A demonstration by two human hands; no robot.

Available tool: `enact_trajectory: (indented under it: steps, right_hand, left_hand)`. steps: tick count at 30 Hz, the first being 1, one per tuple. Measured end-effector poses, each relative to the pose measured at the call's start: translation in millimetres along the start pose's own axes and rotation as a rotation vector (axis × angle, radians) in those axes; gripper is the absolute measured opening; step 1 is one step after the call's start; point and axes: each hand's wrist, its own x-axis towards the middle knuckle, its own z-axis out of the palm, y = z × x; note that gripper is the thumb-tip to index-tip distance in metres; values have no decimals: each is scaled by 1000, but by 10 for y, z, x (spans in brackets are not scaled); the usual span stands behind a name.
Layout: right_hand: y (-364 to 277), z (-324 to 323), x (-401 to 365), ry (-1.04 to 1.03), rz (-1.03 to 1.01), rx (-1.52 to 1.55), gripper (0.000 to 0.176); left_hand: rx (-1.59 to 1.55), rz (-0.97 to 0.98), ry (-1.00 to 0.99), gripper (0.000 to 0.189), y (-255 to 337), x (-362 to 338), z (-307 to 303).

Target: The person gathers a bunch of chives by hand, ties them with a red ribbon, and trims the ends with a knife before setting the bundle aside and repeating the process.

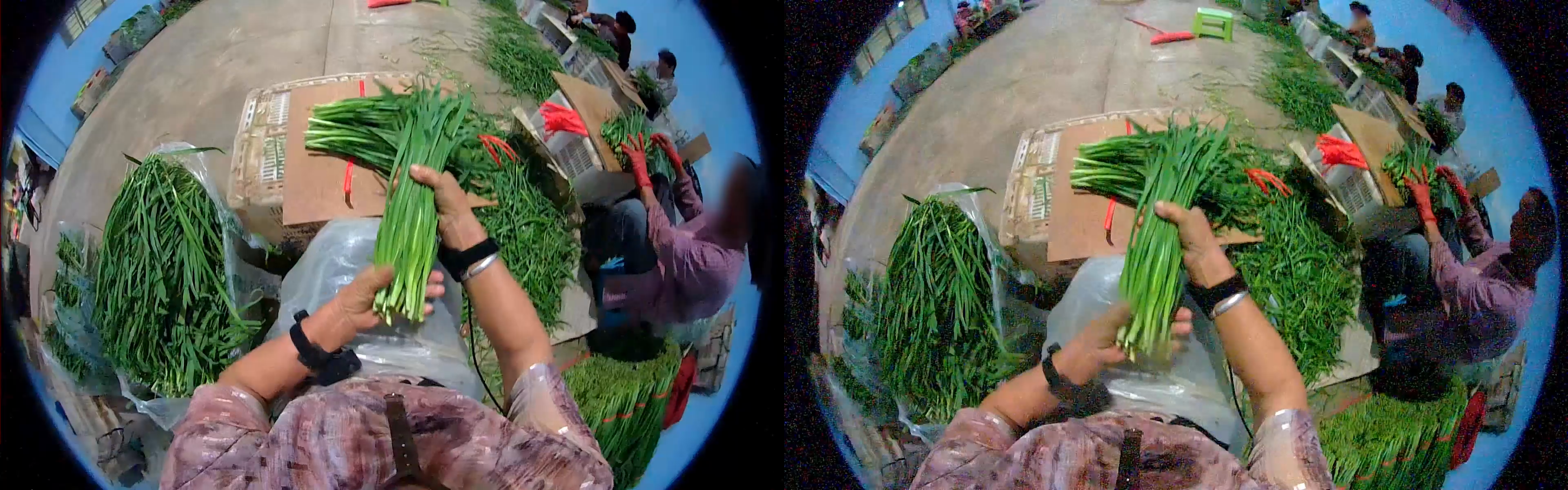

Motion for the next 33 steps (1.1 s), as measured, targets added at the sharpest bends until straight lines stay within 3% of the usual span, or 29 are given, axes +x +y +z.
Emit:
enact_trajectory:
  steps: [7,18,19,22,23,25,27,30,32,33]
  right_hand:
    - [138,-93,185,61,38,-3,35]
    - [75,-349,341,-83,25,128,56]
    - [48,-331,318,-48,20,155,66]
    - [-310,-135,35,61,40,182,60]
    - [-310,-318,45,72,-25,57,71]
    - [-311,-665,8,-31,47,147,64]
    - [-269,-956,-88,77,160,-22,55]
    - [-293,-737,-565,394,251,-464,36]
    - [-226,-861,-695,420,192,-719,29]
    - [-228,-823,-722,423,100,-760,29]
  left_hand:
    - [158,39,141,47,154,47,-76]
    - [150,86,180,37,159,193,-25]
    - [169,101,149,37,180,220,-58]
    - [247,161,125,36,289,265,46]
    - [295,167,141,40,325,301,0]
    - [293,163,196,42,362,365,-79]
    - [152,126,190,43,345,429,-238]
    - [-27,111,161,46,275,495,-489]
    - [-121,87,137,48,241,543,-607]
    - [-134,113,116,39,258,525,-498]
